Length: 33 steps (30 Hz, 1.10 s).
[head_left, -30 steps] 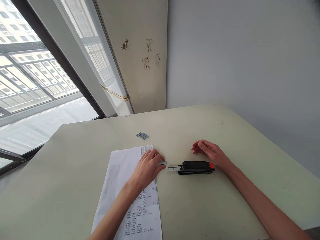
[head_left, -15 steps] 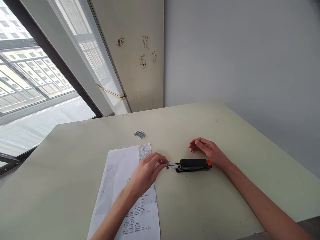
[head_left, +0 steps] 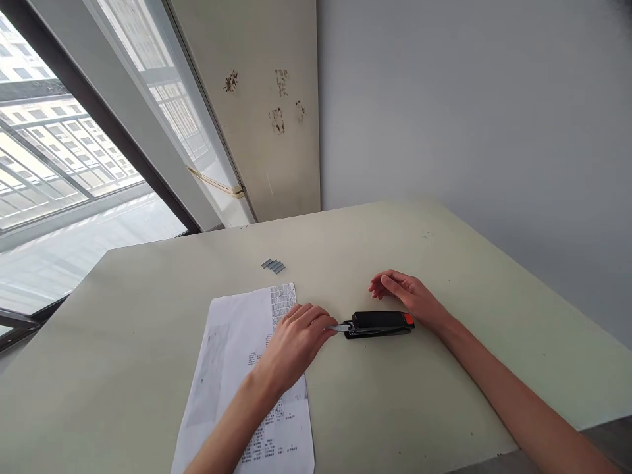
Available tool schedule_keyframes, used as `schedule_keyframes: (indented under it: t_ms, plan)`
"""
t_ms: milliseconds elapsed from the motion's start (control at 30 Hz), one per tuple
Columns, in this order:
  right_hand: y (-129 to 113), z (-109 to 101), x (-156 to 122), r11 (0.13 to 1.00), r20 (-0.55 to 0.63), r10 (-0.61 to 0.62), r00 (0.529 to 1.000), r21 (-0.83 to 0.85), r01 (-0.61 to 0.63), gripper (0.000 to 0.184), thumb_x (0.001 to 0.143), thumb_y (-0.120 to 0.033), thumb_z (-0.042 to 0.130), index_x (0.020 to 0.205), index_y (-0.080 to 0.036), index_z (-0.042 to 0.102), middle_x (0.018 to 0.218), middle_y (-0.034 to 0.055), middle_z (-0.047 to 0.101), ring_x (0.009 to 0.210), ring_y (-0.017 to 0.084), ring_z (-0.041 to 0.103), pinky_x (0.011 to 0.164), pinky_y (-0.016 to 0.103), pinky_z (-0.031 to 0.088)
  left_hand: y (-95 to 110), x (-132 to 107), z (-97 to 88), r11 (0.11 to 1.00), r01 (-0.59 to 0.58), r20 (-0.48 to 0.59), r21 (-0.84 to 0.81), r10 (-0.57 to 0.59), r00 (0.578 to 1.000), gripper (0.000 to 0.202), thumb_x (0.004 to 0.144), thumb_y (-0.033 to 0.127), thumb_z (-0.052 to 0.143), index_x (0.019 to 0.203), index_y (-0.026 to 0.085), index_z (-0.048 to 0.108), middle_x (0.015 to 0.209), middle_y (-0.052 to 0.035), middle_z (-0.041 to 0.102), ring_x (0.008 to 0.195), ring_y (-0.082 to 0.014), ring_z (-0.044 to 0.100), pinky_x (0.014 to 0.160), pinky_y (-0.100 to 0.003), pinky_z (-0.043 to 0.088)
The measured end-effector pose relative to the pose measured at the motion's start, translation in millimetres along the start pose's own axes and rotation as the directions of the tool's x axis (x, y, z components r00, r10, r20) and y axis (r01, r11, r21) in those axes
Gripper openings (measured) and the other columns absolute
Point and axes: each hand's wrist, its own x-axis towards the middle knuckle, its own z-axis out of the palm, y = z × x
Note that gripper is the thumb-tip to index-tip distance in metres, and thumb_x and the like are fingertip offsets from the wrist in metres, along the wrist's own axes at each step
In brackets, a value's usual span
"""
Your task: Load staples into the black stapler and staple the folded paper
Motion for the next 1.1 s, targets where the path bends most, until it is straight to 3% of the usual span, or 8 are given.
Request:
schedule_keyframes:
  t_ms: [233, 533, 1100]
  plan:
    - [-1.3, -0.1, 0.0, 1.000, 0.008, -0.008, 1.000, 0.000, 0.008, 0.043, 0.097, -0.065, 0.059, 0.102, -0.026, 0.074, 0.103, 0.0075, 0.076, 0.094, 0.024, 0.068, 0.096, 0.042, 0.055, 1.1, 3.5, 4.6, 0.999, -0.011, -0.002, 0.034, 0.011, 1.000, 0.024, 0.110, 0.029, 0.047, 0.106, 0.020, 0.069, 0.102, -0.0058, 0.073, 0.088, -0.0212, 0.067, 0.079, -0.038, 0.055]
    - [-3.3, -0.4, -0.5, 1.000, 0.011, -0.013, 1.000, -0.018, 0.013, 0.044, 0.096, -0.067, 0.059, 0.102, -0.026, 0.075, 0.103, 0.0072, 0.076, 0.094, 0.024, 0.069, 0.095, 0.043, 0.054, 4.1, 0.3, 6.2, 0.999, 0.026, -0.038, -0.037, -0.027, 0.999, 0.025, 0.110, 0.030, 0.046, 0.111, 0.022, 0.070, 0.104, -0.0071, 0.072, 0.093, -0.0221, 0.069, 0.081, -0.038, 0.057]
    - [-1.9, -0.8, -0.6, 1.000, 0.002, -0.008, 1.000, -0.013, 0.008, 0.043, 0.095, -0.066, 0.061, 0.103, -0.026, 0.075, 0.103, 0.0080, 0.076, 0.093, 0.024, 0.068, 0.095, 0.043, 0.055, 5.9, 3.9, 10.2, 0.998, 0.056, 0.007, -0.021, -0.056, 0.998, 0.015, 0.107, 0.028, 0.056, 0.110, 0.021, 0.069, 0.105, -0.0061, 0.071, 0.092, -0.0227, 0.067, 0.080, -0.037, 0.055]
